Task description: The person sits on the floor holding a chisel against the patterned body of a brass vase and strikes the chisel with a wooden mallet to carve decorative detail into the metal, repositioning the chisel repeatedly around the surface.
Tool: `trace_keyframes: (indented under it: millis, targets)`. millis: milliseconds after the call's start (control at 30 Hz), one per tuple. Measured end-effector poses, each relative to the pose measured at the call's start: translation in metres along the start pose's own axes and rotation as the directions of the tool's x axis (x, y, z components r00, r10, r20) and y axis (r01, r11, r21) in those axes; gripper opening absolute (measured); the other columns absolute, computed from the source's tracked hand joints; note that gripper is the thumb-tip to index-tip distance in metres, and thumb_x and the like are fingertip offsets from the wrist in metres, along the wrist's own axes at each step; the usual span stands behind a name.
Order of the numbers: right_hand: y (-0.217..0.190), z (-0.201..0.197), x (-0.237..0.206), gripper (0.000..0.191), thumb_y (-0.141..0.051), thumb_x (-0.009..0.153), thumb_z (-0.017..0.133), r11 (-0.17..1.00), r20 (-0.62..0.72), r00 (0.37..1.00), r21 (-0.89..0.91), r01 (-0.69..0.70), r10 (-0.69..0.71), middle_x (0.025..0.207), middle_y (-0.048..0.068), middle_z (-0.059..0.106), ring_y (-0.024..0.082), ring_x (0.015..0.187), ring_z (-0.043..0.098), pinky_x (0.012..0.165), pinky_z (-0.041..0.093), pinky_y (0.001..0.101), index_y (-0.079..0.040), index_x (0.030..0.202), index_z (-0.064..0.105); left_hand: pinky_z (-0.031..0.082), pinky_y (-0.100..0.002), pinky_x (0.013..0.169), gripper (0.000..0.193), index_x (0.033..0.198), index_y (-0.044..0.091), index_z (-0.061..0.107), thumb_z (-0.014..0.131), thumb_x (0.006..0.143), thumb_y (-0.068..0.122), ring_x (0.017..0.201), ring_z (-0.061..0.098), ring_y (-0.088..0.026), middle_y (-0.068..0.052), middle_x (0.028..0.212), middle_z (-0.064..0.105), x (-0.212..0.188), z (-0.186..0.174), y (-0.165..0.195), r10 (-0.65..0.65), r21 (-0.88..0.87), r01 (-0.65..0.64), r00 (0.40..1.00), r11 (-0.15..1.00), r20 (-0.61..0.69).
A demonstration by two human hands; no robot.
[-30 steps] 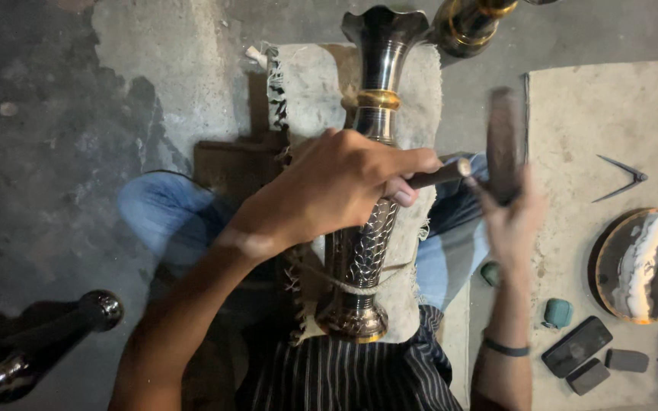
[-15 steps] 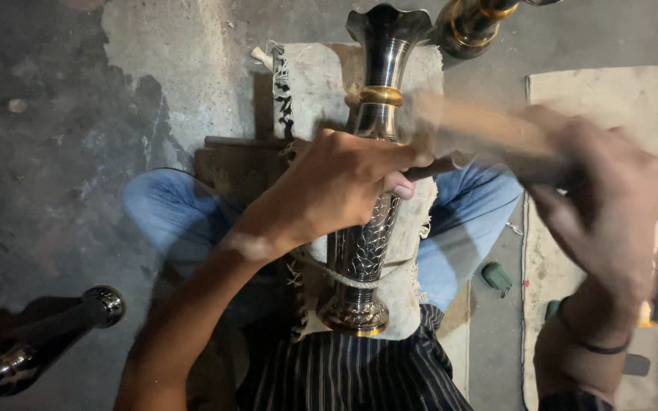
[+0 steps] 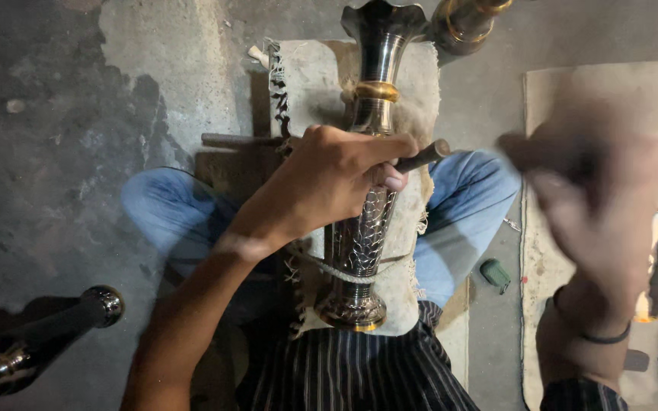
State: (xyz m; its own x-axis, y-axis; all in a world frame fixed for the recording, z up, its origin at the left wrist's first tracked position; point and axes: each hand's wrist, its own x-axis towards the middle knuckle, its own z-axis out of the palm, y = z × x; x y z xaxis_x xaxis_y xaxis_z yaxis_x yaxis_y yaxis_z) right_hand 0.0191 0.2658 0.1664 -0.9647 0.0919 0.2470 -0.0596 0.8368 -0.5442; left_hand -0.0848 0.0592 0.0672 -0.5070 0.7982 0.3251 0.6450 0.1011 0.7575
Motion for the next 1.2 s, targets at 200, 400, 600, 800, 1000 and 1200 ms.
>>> trace_keyframes:
  millis: [200,400,600,800,1000,1200]
  targets:
    - [0.08,0.04,-0.062,0.058,0.003,0.074,0.079,0.982,0.015,0.993,0.149,-0.12,0.119,0.106,0.015,0.071,0.017,0.09,0.066,0.082,0.053,0.0347,-0.002,0.129,0.06,0.063,-0.025,0.061,0.007,0.111,0.008,0.066,0.066,0.105,0.005,0.075,0.075,-0.014,-0.008,0.093,0.076,-0.034,-0.017,-0.012,-0.133,-0.355,0.044,0.964,0.934,-0.229]
    - [0.125,0.129,-0.124,0.044,-0.009,0.09,0.085,0.767,-0.089,0.824,0.434,-0.473,0.559,0.099,0.009,0.065,0.012,0.087,0.061,0.08,0.052,0.0299,0.002,0.124,0.059,0.062,-0.034,0.095,0.023,0.126,0.005,0.055,0.066,0.107,-0.002,0.1,0.071,-0.022,-0.013,0.108,0.07,-0.074,-0.001,-0.028,-0.444,-0.766,-0.005,0.813,0.642,-0.378]
    - [0.141,0.147,-0.151,0.035,-0.002,0.097,0.082,0.773,-0.096,0.821,0.414,-0.48,0.562,0.103,0.006,0.068,0.013,0.093,0.062,0.089,0.053,0.0281,0.002,0.121,0.056,0.064,-0.038,0.097,0.029,0.122,0.001,0.055,0.068,0.099,-0.011,0.104,0.073,-0.026,-0.014,0.108,0.072,-0.092,0.042,-0.008,-0.484,-0.904,-0.046,0.832,0.426,-0.271]
    - [0.116,0.11,-0.087,0.037,0.003,0.101,0.079,0.787,-0.133,0.877,0.518,-0.336,0.461,0.106,0.004,0.067,0.014,0.097,0.067,0.084,0.056,0.0272,0.001,0.125,0.051,0.065,-0.035,0.092,0.025,0.112,-0.003,0.058,0.07,0.094,-0.017,0.099,0.074,-0.022,-0.014,0.104,0.071,-0.083,0.054,0.002,-0.435,-0.806,-0.038,0.826,0.59,-0.357]
    - [0.089,0.059,-0.011,0.047,0.001,0.093,0.085,0.953,-0.072,0.986,0.274,-0.127,0.152,0.111,0.006,0.063,0.016,0.097,0.062,0.085,0.058,0.0308,0.001,0.127,0.053,0.067,-0.031,0.087,0.014,0.103,-0.004,0.061,0.065,0.099,-0.016,0.095,0.075,-0.017,-0.012,0.103,0.072,-0.077,0.059,0.011,-0.423,-0.654,0.045,0.796,0.755,-0.433]
    - [0.045,0.009,0.041,0.038,0.002,0.101,0.075,0.85,0.236,0.881,-0.251,0.463,-0.41,0.118,0.009,0.066,0.02,0.103,0.066,0.089,0.054,0.0333,-0.005,0.133,0.055,0.064,-0.028,0.091,0.016,0.102,-0.002,0.058,0.068,0.099,-0.015,0.096,0.073,-0.015,-0.009,0.101,0.071,-0.071,0.062,0.019,-0.463,-0.714,-0.011,0.754,0.7,-0.466]
